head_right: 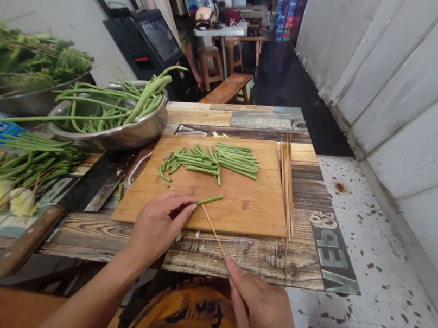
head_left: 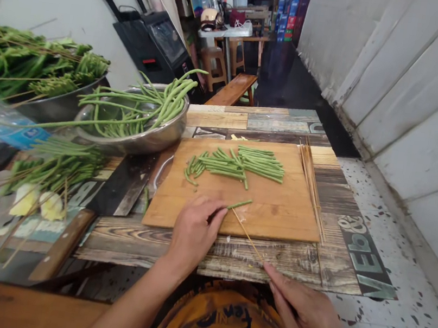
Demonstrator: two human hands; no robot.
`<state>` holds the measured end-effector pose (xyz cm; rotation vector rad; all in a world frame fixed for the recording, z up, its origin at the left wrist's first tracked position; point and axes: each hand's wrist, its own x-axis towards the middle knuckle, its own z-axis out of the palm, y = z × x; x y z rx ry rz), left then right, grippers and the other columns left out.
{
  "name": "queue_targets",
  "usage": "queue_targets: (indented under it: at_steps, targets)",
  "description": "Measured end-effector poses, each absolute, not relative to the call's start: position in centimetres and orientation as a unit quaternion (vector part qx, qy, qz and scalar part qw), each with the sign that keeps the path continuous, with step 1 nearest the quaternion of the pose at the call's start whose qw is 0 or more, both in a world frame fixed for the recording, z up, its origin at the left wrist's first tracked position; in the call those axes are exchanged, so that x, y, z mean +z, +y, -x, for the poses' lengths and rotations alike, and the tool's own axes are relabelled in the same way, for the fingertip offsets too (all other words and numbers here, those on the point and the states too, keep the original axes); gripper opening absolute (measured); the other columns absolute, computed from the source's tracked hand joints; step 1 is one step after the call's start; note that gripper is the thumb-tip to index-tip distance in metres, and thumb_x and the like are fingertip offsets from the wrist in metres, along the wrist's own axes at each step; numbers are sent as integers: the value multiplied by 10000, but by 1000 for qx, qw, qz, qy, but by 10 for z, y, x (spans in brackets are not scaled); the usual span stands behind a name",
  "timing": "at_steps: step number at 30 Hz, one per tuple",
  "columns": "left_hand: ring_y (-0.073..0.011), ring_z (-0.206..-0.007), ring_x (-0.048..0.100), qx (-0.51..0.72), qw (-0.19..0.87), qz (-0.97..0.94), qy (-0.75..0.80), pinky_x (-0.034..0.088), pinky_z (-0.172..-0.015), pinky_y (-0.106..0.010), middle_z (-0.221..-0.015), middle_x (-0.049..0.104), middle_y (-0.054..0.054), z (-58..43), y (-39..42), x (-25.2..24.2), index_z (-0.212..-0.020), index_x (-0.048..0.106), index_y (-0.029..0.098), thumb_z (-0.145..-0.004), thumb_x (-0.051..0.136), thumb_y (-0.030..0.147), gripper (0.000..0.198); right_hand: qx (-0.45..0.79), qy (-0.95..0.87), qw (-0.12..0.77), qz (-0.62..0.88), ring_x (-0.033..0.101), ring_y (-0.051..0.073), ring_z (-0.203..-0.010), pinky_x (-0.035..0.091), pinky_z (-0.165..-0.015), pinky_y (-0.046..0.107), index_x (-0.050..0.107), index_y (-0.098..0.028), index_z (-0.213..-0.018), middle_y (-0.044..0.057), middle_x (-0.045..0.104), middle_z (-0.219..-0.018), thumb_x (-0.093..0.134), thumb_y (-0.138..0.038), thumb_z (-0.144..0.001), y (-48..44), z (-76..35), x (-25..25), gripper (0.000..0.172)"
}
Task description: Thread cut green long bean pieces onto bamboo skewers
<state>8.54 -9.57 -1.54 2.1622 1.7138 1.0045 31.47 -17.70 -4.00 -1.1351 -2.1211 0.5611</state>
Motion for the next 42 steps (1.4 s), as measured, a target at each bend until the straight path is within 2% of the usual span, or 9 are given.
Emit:
queue_targets:
  at_steps: [14,24,34,42]
  targets:
    - [-143,-725,572,345,128,-722,587,450,-675,-262,-780,636,-29,-87,-94,-17,-826,648,168,-813,540,179,110,205,-821,317,429,681,134,-777,558,-673,229,424,-206,-1349,59,715,-956,413,-84,-888,-178,-317,-37,477]
    - [-143,-760,581,356,144,-724,573,463,-700,-268,-806,651,-37,-88,-94,-15,-878,671,176,-815,529,164,156,211,-817,319,431,685,128,-744,556,-646,214,443,-204,-1337,46,720,-941,417,-82,-882,-179,-316,-36,472]
    - [-150,-781,580,361,156,-719,574,458,-705,-270,-805,646,-36,-88,-94,-17,-849,678,187,-818,548,178,134,208,-819,322,427,690,135,-765,562,-691,222,435,-194,-1346,42,724,-902,421,-80,-879,-180,-316,-36,481]
    - [-140,-738,572,353,142,-715,586,451,-681,-265,-771,649,-28,-91,-93,-14,-804,669,167,-799,559,167,110,215,-819,320,425,686,125,-750,554,-653,201,411,-203,-1363,43,724,-903,397,-85,-889,-181,-316,-35,489]
